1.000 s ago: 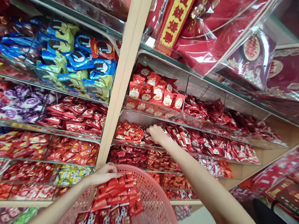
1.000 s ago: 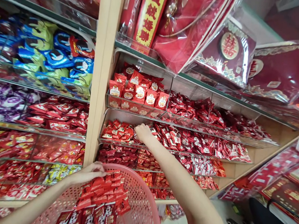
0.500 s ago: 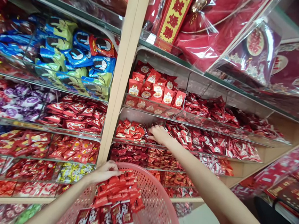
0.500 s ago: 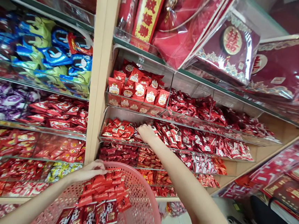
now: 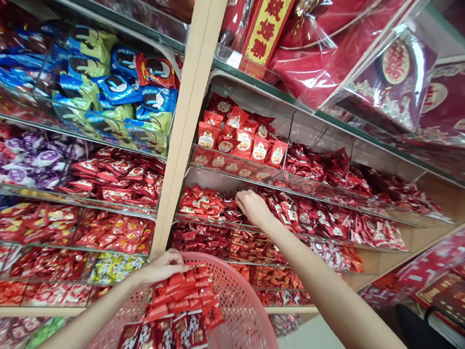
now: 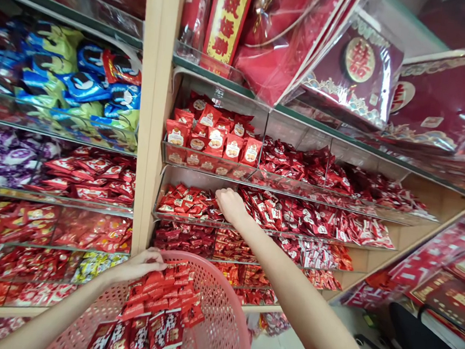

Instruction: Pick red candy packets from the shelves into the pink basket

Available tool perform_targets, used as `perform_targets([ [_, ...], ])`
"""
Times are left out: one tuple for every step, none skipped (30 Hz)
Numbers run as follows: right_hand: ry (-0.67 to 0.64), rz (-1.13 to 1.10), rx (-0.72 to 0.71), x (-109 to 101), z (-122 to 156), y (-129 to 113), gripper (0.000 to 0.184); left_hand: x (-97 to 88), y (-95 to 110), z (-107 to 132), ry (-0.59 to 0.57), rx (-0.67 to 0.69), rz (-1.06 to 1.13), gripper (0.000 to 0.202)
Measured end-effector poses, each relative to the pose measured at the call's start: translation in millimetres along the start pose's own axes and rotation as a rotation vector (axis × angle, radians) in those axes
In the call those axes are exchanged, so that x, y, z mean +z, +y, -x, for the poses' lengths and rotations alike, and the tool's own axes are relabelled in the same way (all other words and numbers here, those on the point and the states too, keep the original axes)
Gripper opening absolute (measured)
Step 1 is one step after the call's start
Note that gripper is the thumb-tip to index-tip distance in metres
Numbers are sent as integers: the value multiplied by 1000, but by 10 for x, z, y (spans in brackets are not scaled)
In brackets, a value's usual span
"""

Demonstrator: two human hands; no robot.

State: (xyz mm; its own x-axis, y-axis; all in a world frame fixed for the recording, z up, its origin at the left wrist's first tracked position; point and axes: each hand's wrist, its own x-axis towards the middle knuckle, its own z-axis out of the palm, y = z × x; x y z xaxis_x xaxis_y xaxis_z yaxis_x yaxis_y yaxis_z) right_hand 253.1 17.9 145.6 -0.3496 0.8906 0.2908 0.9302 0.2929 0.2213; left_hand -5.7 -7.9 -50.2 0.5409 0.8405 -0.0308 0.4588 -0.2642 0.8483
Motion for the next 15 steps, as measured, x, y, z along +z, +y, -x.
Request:
perform_targets([
  [23, -128, 29, -8, 38, -6, 18, -2, 5, 2, -4, 0, 2, 45],
  [38, -280, 61, -8, 80, -20, 16, -3, 10, 4, -10, -1, 4, 45],
  [44, -445, 98, -2, 127, -43, 15, -3, 14, 5, -14, -3, 7, 45],
  [40, -616, 140, 10, 177, -73, 15, -2, 18, 5, -16, -6, 10, 46],
  [23, -783, 183, 24, 230, -110, 15, -2, 21, 5, -16, -9, 12, 46],
  [-3, -939, 223, 40, 283, -152, 16, -2, 24, 5, -14, -11, 14, 47],
  [-35, -1075, 258, 56, 337, -199, 18, -2, 27, 4, -14, -13, 14, 47],
  [-71, -1186, 287, 70, 391, -249, 20, -2, 30, 4, -13, -14, 13, 47],
  [-109, -1269, 307, 85, 444, -300, 22, -3, 32, 4, -13, -15, 11, 46],
  [-146, -1325, 320, 101, 498, -352, 24, -3, 34, 3, -14, -14, 9, 46],
  [-177, -1349, 326, 121, 554, -405, 25, -3, 35, 2, -16, -13, 8, 45],
  [-197, -1342, 325, 145, 614, -458, 26, -2, 34, 0, -18, -11, 7, 45],
  [-200, -1304, 314, 174, 682, -509, 26, 0, 32, -2, -19, -9, 9, 45],
  [-179, -1235, 289, 208, 757, -558, 25, 2, 29, -5, -21, -8, 11, 44],
  [-132, -1141, 247, 245, 842, -603, 24, 4, 25, -9, -23, -8, 15, 44],
])
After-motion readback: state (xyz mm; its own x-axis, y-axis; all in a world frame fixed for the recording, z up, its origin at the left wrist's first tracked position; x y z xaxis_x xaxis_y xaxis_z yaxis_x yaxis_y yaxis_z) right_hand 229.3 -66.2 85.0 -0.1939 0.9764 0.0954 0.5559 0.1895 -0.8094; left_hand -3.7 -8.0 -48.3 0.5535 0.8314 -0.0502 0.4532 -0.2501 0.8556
